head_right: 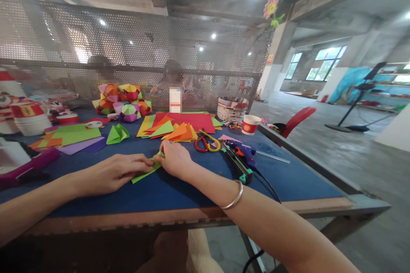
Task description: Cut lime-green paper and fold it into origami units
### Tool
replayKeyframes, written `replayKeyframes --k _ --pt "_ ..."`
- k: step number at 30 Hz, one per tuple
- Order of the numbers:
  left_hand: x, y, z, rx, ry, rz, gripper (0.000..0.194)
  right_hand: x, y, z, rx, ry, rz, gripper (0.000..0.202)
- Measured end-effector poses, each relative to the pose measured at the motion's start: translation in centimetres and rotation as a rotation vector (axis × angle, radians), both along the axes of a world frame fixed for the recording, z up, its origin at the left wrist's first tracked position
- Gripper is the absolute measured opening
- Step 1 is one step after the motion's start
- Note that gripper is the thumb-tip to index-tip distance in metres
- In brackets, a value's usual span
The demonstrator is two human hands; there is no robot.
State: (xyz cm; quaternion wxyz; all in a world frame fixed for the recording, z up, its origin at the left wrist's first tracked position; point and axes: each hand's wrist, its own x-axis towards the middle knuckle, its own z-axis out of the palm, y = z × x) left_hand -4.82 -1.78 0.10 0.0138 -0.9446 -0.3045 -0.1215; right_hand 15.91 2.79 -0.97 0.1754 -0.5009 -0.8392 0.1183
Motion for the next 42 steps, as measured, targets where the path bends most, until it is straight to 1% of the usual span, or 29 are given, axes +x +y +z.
replayKeyframes --k 3,6,10,18,24,28,33,37,42 --pt "-0.5 -0.2 0.0 -0.087 0.001 -0.02 0.046 0.1 -0.1 0.0 -0.002 0.009 0.009 0.027" --pt "-0.6 -0.3 -0.1 -0.117 -0.008 -0.011 0.048 0.2 0.0 -0.2 -0.003 0.015 0.023 0.03" --pt "-0.6 -0.3 -0.2 -0.11 -0.011 0.002 0.048 0.4 0.1 -0.3 0.01 0.028 0.063 0.033" --pt "-0.5 -0.7 0.1 -0.111 0.023 0.024 0.046 1.0 1.1 -0.3 -0.034 0.024 0.197 0.055" --pt "-0.6 -0.9 0.0 -0.117 -0.027 -0.013 0.046 1.0 1.1 -0.1 -0.037 -0.004 0.21 0.056" --pt "-0.8 -0.7 -0.1 -0.134 -0.056 -0.016 0.046 1.1 0.9 0.0 -0.047 0.002 0.218 0.069" --pt "-1.0 -0.8 -0.2 -0.172 -0.062 -0.019 0.048 1.2 1.5 0.1 -0.131 0.087 0.234 0.079" --pt "-1.3 -0.9 -0.4 -0.179 -0.074 -0.023 0.053 1.8 2.2 0.2 -0.188 0.16 0.218 0.077" --pt "-1.9 -0.8 -0.8 -0.187 -0.07 -0.052 0.057 2.3 2.4 0.8 -0.265 0.147 0.205 0.07"
